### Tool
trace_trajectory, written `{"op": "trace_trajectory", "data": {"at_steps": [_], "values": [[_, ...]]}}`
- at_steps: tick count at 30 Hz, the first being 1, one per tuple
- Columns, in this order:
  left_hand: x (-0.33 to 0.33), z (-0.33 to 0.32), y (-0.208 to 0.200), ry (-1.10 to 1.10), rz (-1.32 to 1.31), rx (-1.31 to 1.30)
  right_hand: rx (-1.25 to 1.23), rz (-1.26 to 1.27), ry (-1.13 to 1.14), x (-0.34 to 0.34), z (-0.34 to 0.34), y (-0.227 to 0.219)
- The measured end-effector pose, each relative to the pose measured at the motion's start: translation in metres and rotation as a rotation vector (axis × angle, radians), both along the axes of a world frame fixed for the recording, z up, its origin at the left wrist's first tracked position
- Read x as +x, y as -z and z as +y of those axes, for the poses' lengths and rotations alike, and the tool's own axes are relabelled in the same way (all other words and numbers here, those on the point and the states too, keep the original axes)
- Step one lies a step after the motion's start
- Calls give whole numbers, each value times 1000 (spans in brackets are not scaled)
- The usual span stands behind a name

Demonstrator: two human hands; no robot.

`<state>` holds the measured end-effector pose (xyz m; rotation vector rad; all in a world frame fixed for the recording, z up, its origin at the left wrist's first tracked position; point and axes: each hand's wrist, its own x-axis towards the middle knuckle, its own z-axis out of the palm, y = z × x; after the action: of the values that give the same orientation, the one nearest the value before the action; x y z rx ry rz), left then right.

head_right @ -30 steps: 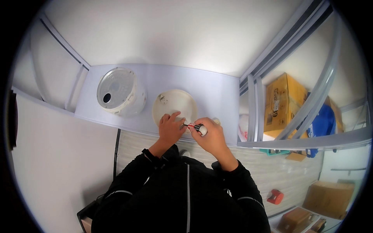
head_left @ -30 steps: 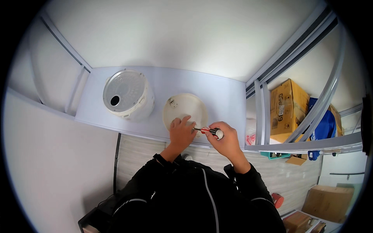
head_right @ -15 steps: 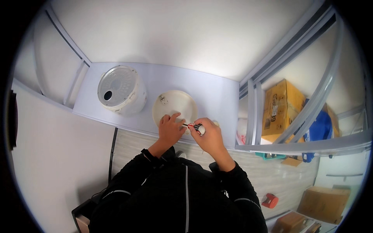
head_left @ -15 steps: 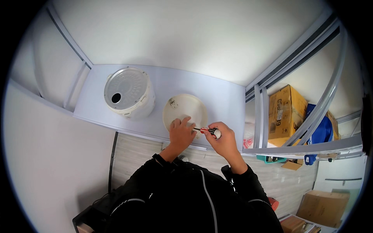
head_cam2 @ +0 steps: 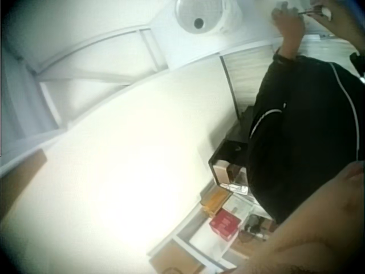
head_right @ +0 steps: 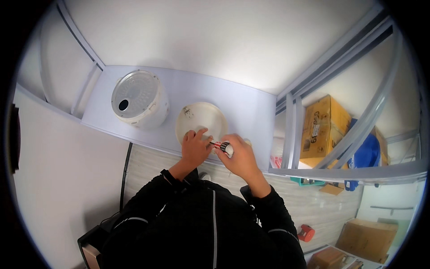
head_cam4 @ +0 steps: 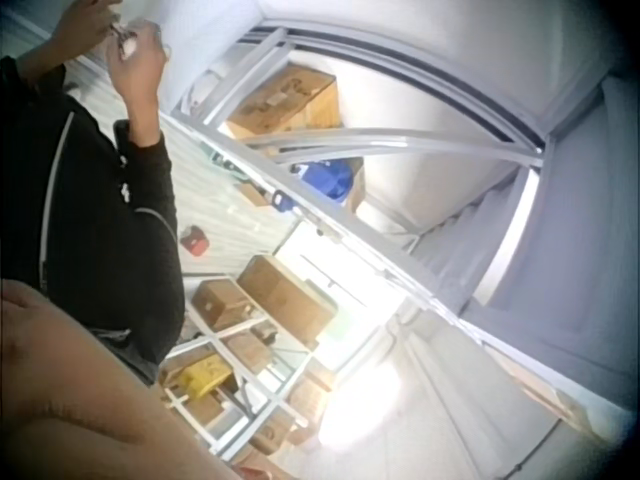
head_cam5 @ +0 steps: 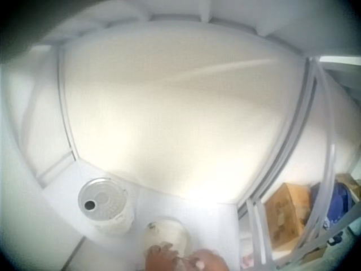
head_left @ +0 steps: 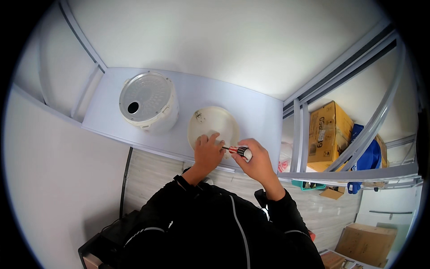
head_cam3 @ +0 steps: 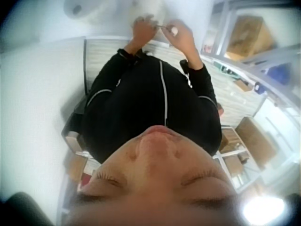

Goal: The person assembles a white appliance by using a screwdriver to fasten screws into a circular lid and then attaching the lid to a cylindrical container. The person handles the lid, container, and screwdriver throughout the process.

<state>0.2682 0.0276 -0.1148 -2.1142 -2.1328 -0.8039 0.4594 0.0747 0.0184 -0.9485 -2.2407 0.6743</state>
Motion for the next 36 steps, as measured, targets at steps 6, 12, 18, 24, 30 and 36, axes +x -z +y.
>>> {"op": "trace_trajectory", "data": {"at_steps": [6, 12, 18, 24, 30, 36], "values": [[0, 0, -4, -5, -3, -20, -2, -198, 97, 0, -1, 5], [0, 0, -1, -15, -10, -44, 131, -250, 42, -5, -12, -24], [-2, 2, -5, 7, -56, -108, 107, -357, 161, -4, -10, -20], [-3, 2, -4, 7, -43, -129, 200, -390, 206, -1, -8, -21], [0, 4, 1, 11, -26, -114, 179, -390, 174, 6, -7, -17], [0, 1, -2, 13, -42, -94, 115, -534, 243, 1, -7, -26]]}}
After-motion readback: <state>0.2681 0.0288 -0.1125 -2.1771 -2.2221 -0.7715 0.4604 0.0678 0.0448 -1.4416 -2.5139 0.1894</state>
